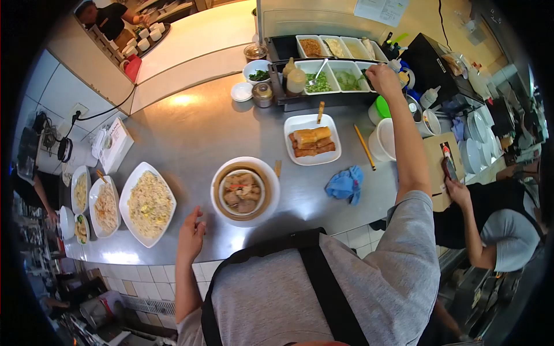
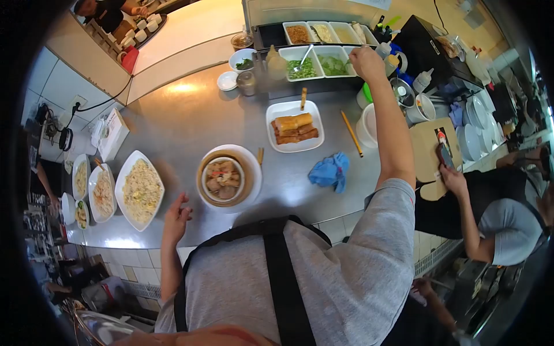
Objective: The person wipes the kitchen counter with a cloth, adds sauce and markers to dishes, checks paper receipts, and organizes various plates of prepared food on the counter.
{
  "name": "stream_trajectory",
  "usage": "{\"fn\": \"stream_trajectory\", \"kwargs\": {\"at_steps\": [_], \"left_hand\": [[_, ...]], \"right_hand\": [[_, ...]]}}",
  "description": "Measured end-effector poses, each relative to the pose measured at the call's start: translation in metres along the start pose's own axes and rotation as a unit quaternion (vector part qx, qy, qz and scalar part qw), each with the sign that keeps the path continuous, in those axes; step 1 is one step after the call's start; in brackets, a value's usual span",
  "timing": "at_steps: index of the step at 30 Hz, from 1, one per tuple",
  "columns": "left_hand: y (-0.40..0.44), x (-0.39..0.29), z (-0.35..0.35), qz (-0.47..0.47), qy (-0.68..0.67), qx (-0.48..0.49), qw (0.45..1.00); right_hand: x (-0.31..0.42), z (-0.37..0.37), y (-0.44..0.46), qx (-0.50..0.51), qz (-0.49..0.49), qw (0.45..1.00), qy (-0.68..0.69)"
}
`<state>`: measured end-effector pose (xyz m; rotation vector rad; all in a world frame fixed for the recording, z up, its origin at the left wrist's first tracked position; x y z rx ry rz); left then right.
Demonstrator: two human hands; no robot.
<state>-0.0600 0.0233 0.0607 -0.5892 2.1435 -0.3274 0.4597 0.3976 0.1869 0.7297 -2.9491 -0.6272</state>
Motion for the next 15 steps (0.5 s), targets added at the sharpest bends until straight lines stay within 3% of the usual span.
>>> {"fn": "stream_trajectory", "kwargs": {"at_steps": [3,4,7,11,15], "left_hand": [[-0.008,0.01,0.06,-0.167,-0.307,0.05,0.936],[-0.007,0.017,0.075,-0.161,-0.361,0.036,0.918],[-0.004,0.027,0.101,-0.157,-0.378,-0.032,0.912],[0.0,0.027,0.102,-0.136,-0.365,-0.056,0.919],[0.008,0.017,0.098,-0.131,-0.354,-0.049,0.925]], "right_hand": [[-0.03,0.018,0.008,0.057,0.015,0.998,-0.002],[-0.033,0.016,0.008,0.046,-0.002,0.999,-0.019],[-0.045,-0.004,0.003,0.018,-0.008,1.0,-0.008],[-0.077,-0.059,-0.028,-0.019,0.007,1.0,-0.001],[-0.162,-0.057,-0.07,0.034,0.132,0.99,-0.027]]}}
Point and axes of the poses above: each hand's wrist, its own y-axis towards the middle knuckle, its own z-axis out of the palm, x = y × z, the point moved 6 cm from there along y, towards the middle knuckle, and after that the axes turned 15 degrees about -z, right-handed, at the moved point
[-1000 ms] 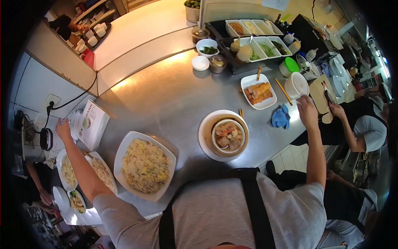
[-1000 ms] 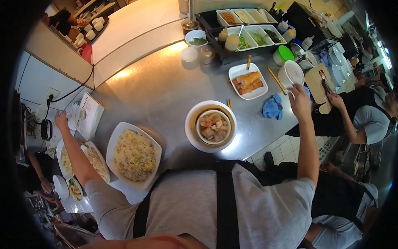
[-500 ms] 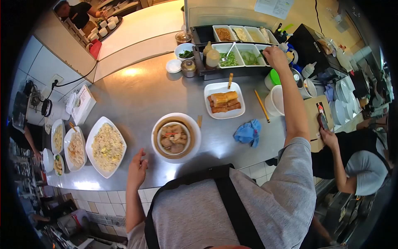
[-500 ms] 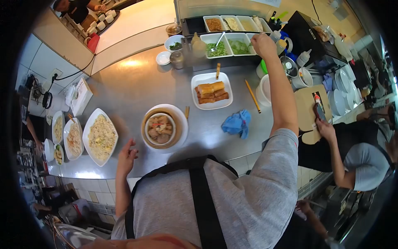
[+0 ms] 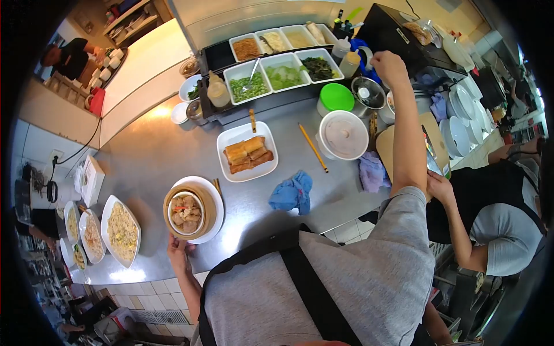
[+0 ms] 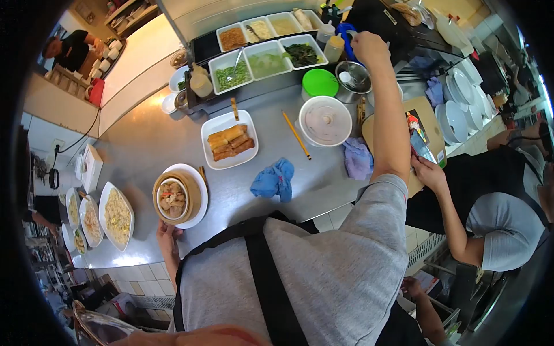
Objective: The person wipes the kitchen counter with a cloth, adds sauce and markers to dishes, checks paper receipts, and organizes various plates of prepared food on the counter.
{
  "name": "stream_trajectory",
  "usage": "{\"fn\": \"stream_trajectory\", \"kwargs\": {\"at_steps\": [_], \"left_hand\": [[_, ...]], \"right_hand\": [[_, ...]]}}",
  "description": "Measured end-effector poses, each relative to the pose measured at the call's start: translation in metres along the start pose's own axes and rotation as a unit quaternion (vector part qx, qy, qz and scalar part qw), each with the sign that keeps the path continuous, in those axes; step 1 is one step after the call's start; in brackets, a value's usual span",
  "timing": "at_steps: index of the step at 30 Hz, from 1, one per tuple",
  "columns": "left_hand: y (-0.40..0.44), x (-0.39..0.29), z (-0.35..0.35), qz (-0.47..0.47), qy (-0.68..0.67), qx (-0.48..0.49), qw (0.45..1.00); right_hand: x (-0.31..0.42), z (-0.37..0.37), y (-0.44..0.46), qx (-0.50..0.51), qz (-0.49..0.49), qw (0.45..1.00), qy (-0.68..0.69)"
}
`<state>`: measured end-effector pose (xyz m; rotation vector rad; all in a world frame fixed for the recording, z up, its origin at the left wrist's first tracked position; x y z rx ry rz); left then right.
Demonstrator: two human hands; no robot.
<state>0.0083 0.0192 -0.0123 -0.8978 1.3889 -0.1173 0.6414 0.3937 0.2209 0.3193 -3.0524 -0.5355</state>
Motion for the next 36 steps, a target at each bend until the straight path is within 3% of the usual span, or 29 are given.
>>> {"fn": "stream_trajectory", "kwargs": {"at_steps": [5,10,15,18,20,22,23,24,25,26,27,28,33,36], "left_hand": [[0.004,-0.012,0.009,-0.011,0.015,0.022,1.0],[0.003,-0.016,0.017,-0.028,0.064,0.042,0.997],[-0.012,-0.021,0.032,-0.042,0.09,0.033,0.995],[-0.015,-0.019,0.037,-0.036,0.099,0.033,0.994],[-0.02,-0.019,0.04,-0.036,0.114,0.019,0.993],[-0.024,-0.024,0.047,-0.038,0.101,0.014,0.994],[-0.022,-0.017,0.046,-0.035,0.081,0.015,0.996],[-0.021,-0.011,0.044,-0.026,0.07,0.029,0.997],[-0.024,-0.012,0.048,-0.035,0.076,0.027,0.996],[-0.027,-0.017,0.051,-0.018,0.086,0.015,0.996],[-0.027,-0.014,0.052,-0.029,0.072,0.013,0.997],[-0.026,-0.012,0.054,-0.033,0.057,0.02,0.998],[-0.019,0.0,0.06,-0.046,-0.005,0.067,0.997],[-0.019,0.001,0.059,-0.039,-0.01,0.069,0.997]], "right_hand": [[-0.098,0.05,-0.023,0.038,0.11,0.993,-0.016],[-0.093,0.068,-0.027,0.068,0.155,0.978,0.118],[-0.065,0.083,0.001,0.064,0.139,0.97,0.19],[-0.061,0.091,0.027,-0.037,0.11,0.977,0.177],[-0.049,0.082,0.039,-0.038,0.088,0.981,0.168],[-0.066,0.097,0.057,-0.018,0.047,0.996,0.077],[-0.073,0.109,0.063,0.003,0.009,0.992,0.126],[-0.073,0.115,0.05,0.105,0.117,0.947,0.282],[-0.078,0.132,0.041,0.043,0.181,0.881,0.436],[-0.125,0.179,0.053,0.104,0.191,0.852,0.476],[-0.147,0.205,0.065,0.131,0.138,0.853,0.486],[-0.11,0.171,0.048,0.095,0.168,0.867,0.46],[-0.092,0.173,0.046,0.105,0.068,0.94,0.317],[-0.091,0.179,0.053,0.038,-0.017,0.958,0.282]]}}
Point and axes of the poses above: each hand's wrist, its own y-axis towards the middle knuckle, its own z-axis out of the palm, x = y × z, the point moved 6 cm from there along y, towards the middle knuckle, and after that the axes turned 15 degrees about -z, right-handed, at the moved point
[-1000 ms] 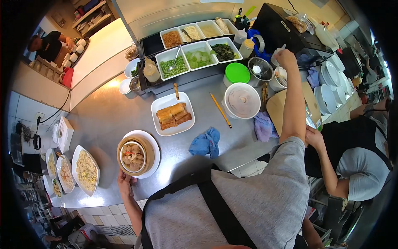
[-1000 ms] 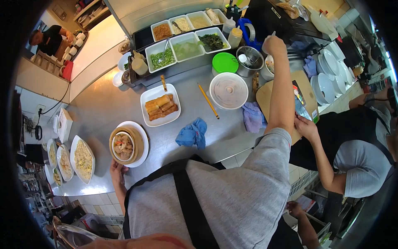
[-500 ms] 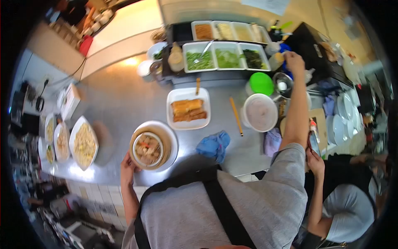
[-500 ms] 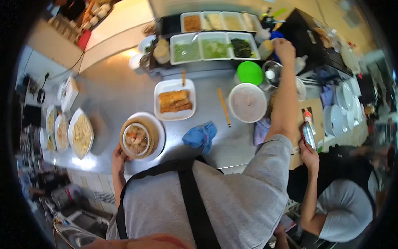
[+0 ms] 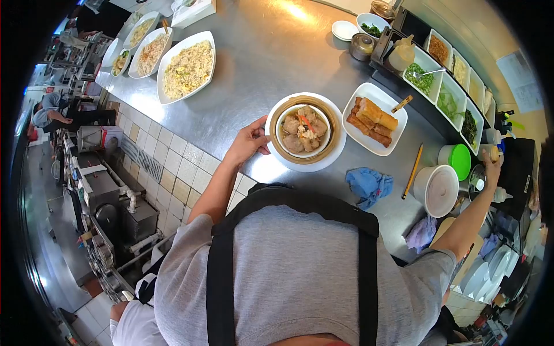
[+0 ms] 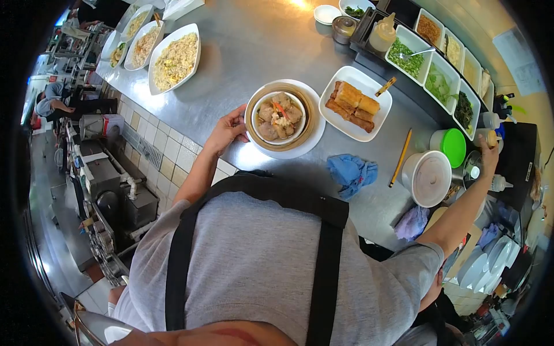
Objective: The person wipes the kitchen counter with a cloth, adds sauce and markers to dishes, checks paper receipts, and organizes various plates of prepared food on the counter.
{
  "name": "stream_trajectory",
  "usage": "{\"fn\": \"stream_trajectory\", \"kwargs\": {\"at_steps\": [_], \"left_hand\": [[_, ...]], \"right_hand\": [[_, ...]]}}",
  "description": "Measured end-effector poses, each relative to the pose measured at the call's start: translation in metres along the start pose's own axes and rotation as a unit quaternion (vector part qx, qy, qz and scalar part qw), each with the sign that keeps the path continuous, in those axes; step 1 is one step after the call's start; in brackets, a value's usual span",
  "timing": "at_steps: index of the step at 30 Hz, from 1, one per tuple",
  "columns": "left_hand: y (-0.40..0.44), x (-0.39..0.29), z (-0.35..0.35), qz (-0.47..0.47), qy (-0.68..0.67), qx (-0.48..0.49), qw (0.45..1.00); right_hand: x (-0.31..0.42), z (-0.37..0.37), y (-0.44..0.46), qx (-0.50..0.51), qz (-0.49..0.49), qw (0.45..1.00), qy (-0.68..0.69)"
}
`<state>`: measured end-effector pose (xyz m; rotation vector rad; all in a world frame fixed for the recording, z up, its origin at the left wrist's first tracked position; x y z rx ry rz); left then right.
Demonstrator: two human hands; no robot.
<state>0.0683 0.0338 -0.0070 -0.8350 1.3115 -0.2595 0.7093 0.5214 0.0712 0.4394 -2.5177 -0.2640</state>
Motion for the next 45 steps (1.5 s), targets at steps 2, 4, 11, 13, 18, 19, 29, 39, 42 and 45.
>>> {"fn": "stream_trajectory", "kwargs": {"at_steps": [2,4,11,13,18,19,29,39,42,45], "left_hand": [[-0.001,-0.001,0.0,0.003,-0.013,-0.011,1.0],[0.001,-0.002,0.001,0.009,-0.022,-0.009,1.0],[0.007,-0.002,0.001,0.019,-0.025,0.017,0.999],[0.009,0.0,-0.002,0.028,-0.018,0.023,0.999],[0.009,0.001,-0.002,0.052,-0.023,0.028,0.998],[0.009,0.002,-0.002,0.054,-0.019,0.03,0.998],[0.0,-0.002,-0.004,0.068,-0.051,0.101,0.991],[0.003,-0.003,-0.005,0.055,-0.027,0.092,0.994],[0.004,-0.002,-0.005,0.061,-0.035,0.083,0.994],[0.004,0.0,-0.005,0.041,-0.054,0.058,0.996]], "right_hand": [[0.017,-0.017,-0.001,-0.082,-0.061,0.995,-0.012],[0.044,-0.041,-0.005,-0.182,-0.089,0.979,0.03],[0.333,-0.026,-0.075,-0.103,-0.209,0.969,0.086],[0.404,0.019,-0.112,0.053,-0.227,0.972,0.017],[0.495,0.093,-0.182,0.244,-0.349,0.894,-0.14],[0.506,0.099,-0.189,0.251,-0.359,0.885,-0.159],[0.54,0.139,-0.202,0.216,-0.411,0.864,-0.194],[0.523,0.143,-0.22,0.341,-0.303,0.889,-0.041],[0.488,0.148,-0.213,0.323,-0.255,0.897,0.158],[0.456,0.113,-0.193,0.229,-0.205,0.886,0.348]]}}
Point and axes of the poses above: each hand's wrist, its own y-axis towards the middle knuckle, its own z-axis out of the palm, x = y × z, the point moved 6 cm from there along y, towards the middle knuckle, and after that the axes turned 15 degrees about -z, right-handed, at the moved point
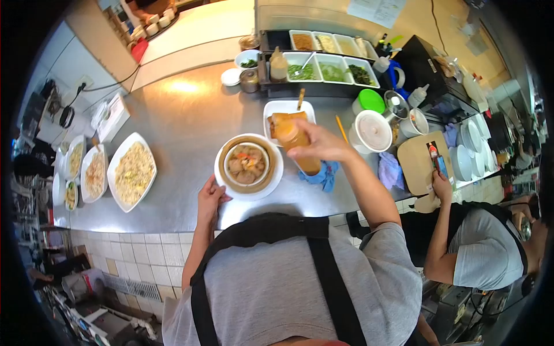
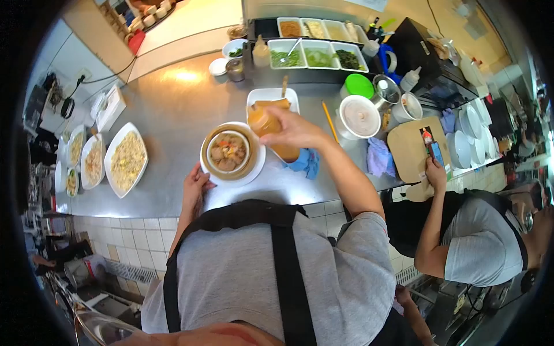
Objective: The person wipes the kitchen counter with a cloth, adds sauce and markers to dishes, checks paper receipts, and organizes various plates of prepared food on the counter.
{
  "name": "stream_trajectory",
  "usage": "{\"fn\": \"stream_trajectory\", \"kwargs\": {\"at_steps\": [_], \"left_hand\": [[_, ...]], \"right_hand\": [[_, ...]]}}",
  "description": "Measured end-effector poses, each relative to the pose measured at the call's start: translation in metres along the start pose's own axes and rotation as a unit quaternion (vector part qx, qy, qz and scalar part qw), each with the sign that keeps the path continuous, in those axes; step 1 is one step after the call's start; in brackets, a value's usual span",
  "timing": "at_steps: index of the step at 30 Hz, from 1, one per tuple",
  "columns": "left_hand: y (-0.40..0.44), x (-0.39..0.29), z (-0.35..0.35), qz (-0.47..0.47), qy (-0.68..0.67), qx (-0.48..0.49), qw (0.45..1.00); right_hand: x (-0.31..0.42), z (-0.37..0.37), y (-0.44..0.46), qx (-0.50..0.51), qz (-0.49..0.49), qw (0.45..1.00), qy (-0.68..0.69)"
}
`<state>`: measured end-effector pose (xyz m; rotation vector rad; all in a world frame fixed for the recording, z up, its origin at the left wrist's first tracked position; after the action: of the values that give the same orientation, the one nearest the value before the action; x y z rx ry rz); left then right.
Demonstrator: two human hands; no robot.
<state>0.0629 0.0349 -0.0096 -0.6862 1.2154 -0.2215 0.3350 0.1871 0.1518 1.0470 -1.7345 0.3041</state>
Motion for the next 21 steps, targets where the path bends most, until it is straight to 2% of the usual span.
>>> {"fn": "stream_trajectory", "kwargs": {"at_steps": [1,3,4,5,6,8,9,10,11,13,16,17,21], "left_hand": [[-0.001,-0.001,0.002,-0.006,0.004,-0.008,1.0],[-0.003,-0.004,0.003,-0.018,0.009,-0.029,0.999],[0.0,-0.002,0.002,-0.01,0.017,-0.028,0.999],[0.001,-0.001,0.001,-0.008,0.022,-0.036,0.999],[0.002,0.0,0.001,-0.006,0.027,-0.045,0.999],[0.003,-0.002,0.004,0.001,0.037,-0.067,0.997],[0.005,-0.002,0.006,0.003,0.042,-0.071,0.997],[0.007,-0.001,0.005,0.005,0.046,-0.078,0.996],[0.008,0.0,0.003,0.006,0.047,-0.089,0.995],[0.009,0.003,0.0,0.014,0.054,-0.096,0.994],[0.009,0.004,-0.002,0.016,0.041,-0.105,0.993],[0.009,0.004,-0.002,0.014,0.035,-0.107,0.994],[0.004,0.001,-0.013,0.02,0.035,-0.128,0.991]], "right_hand": [[0.004,-0.021,-0.003,-0.047,-0.01,0.998,0.051],[0.018,-0.084,-0.012,-0.161,0.001,0.987,0.01],[0.028,-0.117,-0.018,-0.231,0.025,0.972,-0.037],[0.022,-0.155,-0.023,-0.27,-0.016,0.96,-0.074],[0.027,-0.19,-0.026,-0.304,-0.017,0.939,-0.159],[0.007,-0.257,-0.035,-0.349,-0.019,0.886,-0.304],[0.005,-0.276,-0.036,-0.361,0.018,0.865,-0.349],[-0.008,-0.291,-0.035,-0.38,-0.01,0.86,-0.34],[-0.044,-0.32,-0.043,-0.384,-0.012,0.841,-0.381],[-0.098,-0.359,-0.058,-0.394,0.07,0.801,-0.445],[-0.155,-0.385,-0.074,-0.369,0.143,0.797,-0.455],[-0.153,-0.379,-0.074,-0.38,0.133,0.803,-0.439],[-0.155,-0.387,-0.051,-0.295,0.188,0.807,-0.476]]}}
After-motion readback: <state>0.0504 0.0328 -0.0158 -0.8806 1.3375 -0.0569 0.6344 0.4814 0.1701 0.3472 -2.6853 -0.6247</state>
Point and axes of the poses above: each hand's wrist, its own y-axis towards the middle knuckle, its own z-axis out of the palm, x = y × z, the point moved 6 cm from there along y, towards the middle knuckle, and after that the axes turned 15 degrees about -z, right-handed, at the moved point
